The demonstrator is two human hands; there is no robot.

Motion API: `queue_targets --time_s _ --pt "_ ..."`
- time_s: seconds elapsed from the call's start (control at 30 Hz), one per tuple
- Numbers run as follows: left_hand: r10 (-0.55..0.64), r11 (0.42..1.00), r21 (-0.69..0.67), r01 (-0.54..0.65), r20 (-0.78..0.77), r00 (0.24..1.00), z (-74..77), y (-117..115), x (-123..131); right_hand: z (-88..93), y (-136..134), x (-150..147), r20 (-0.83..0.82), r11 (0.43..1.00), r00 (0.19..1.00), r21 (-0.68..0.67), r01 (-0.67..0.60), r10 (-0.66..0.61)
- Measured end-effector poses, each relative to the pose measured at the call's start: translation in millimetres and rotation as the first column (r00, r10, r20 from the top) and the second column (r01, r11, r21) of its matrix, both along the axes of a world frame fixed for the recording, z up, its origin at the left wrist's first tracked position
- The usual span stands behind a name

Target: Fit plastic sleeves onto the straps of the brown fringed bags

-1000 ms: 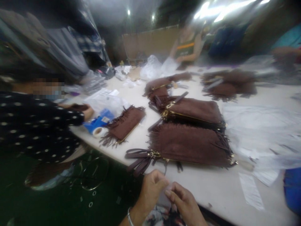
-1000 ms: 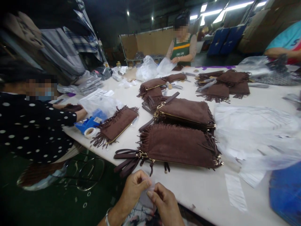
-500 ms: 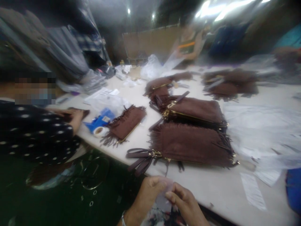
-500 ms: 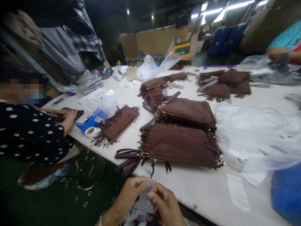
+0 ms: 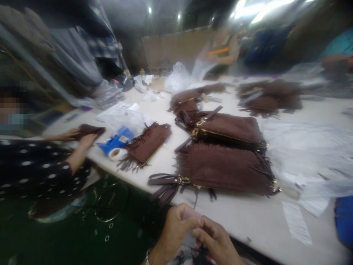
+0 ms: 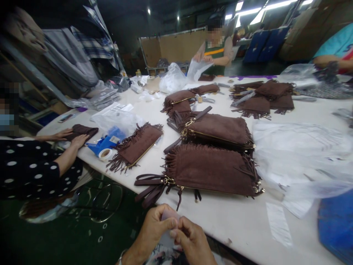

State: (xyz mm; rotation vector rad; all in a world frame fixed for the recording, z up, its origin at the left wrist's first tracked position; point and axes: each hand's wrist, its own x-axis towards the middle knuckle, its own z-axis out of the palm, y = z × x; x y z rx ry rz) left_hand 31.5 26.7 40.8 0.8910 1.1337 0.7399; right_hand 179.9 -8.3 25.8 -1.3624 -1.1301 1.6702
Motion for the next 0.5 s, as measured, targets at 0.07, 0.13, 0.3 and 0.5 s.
queue_targets --time_s 0.07,0.13,0.3,0.5 --pt "0.017 0.998 0.054 -0.013 -0.073 0.997 1.5 1 -1 -1.3 -1 0 0.024 1.000 1.000 0.011 -0.006 0.005" --pt "0.023 0.991 0.134 -0.005 -0.139 0.990 3.1 2 -2 -2.9 -2 0 0.047 1.000 0.999 0.019 -0.009 0.008" --pt "-0.032 0.976 0.205 0.070 -0.184 0.982 8.6 2 -5 -3.6 -3 -1 0.093 1.000 0.996 -0.001 0.003 -0.003" --pt "-0.049 0.975 0.209 0.073 -0.117 0.992 7.3 4 -12 -12.8 4 -3 0.072 0.999 0.997 0.023 -0.029 0.027"
